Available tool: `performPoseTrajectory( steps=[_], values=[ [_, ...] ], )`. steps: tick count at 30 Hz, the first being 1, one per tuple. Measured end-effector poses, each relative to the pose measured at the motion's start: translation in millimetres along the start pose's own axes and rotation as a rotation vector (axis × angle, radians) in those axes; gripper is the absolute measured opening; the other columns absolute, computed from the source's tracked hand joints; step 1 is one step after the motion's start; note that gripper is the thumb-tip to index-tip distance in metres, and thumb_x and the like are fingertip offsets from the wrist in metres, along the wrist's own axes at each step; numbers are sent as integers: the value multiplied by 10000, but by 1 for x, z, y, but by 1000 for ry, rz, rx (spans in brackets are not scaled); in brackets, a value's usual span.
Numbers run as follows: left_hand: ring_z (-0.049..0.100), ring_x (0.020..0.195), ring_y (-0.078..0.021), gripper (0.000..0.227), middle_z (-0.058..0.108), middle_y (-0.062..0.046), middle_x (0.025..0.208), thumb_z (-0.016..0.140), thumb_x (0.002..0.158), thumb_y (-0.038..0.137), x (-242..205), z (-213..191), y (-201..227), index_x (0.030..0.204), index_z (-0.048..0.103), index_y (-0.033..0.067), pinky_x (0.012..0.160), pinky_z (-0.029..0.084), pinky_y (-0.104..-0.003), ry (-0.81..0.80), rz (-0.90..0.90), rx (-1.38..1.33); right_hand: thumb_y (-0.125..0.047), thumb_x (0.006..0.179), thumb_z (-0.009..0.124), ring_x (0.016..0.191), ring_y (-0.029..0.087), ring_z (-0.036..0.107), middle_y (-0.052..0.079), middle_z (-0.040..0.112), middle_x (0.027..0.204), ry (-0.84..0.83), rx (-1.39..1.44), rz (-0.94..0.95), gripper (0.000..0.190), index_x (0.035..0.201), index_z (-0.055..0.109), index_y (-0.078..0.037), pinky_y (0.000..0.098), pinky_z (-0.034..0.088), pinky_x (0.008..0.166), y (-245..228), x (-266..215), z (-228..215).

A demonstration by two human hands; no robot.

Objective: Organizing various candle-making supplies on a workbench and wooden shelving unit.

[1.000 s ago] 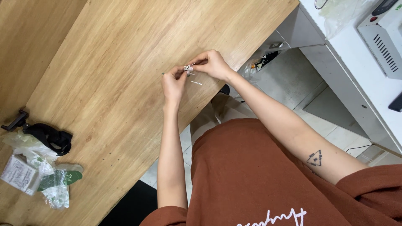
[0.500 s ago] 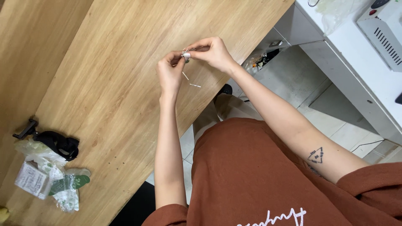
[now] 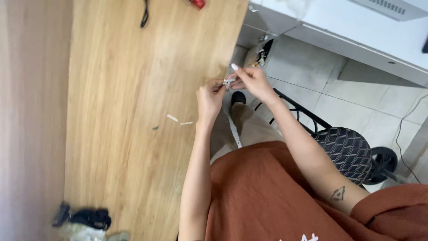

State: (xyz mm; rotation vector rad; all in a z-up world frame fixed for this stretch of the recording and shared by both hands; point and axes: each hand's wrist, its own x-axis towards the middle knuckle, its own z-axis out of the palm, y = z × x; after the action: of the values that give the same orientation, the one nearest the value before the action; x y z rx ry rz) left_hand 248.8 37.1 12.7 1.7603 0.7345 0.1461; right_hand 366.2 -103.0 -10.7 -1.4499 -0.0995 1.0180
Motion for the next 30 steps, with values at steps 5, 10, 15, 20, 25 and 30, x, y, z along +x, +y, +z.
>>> performPoseTrajectory(
  steps=[5, 10, 15, 20, 25, 30],
  values=[
    [776, 793, -158, 138, 793, -136, 840, 720, 859, 4, 13, 105, -45, 983, 763, -38, 717, 602, -305, -212, -48, -4, -327, 1065, 559, 861, 167, 761, 109, 774, 956, 187, 101, 116, 407, 1071, 748, 34, 297, 633, 790, 87, -12, -90],
    [752, 751, -130, 117, 782, -104, 826, 754, 822, -2, 40, 214, -164, 929, 754, -47, 667, 600, -289, -366, -120, -48, -287, 1058, 577, 857, 179, 751, 111, 764, 973, 381, 244, 179, 361, 1065, 722, 44, 307, 628, 785, 189, 2, -152],
    [727, 682, -132, 109, 774, -89, 806, 778, 802, 1, 104, 289, -286, 898, 756, -48, 625, 609, -294, -489, -351, -78, -250, 1025, 549, 900, 168, 729, 84, 745, 1052, 564, 388, 265, 317, 1145, 706, -3, 308, 602, 816, 276, 70, -186],
    [748, 672, -163, 72, 775, -99, 786, 789, 810, 27, 193, 323, -340, 853, 777, -28, 634, 636, -309, -512, -415, 101, -302, 1052, 515, 990, 169, 668, 58, 704, 1137, 542, 578, 325, 357, 1211, 691, -36, 313, 542, 883, 352, 163, -217],
    [766, 724, -199, 72, 779, -121, 817, 804, 814, 42, 248, 371, -417, 852, 791, -17, 682, 646, -325, -489, -394, 296, -252, 1104, 497, 1053, 206, 609, 106, 643, 1194, 491, 847, 315, 365, 1331, 606, 12, 365, 529, 955, 469, 252, -254],
    [672, 994, -274, 306, 748, -188, 1015, 743, 862, 37, 256, 395, -425, 1166, 765, 48, 880, 569, -383, -358, -253, 263, -187, 1083, 339, 1385, 260, 498, 165, 470, 1524, 523, 1002, 288, 486, 1522, 392, 13, 365, 446, 1165, 468, 279, -269]
  ],
)
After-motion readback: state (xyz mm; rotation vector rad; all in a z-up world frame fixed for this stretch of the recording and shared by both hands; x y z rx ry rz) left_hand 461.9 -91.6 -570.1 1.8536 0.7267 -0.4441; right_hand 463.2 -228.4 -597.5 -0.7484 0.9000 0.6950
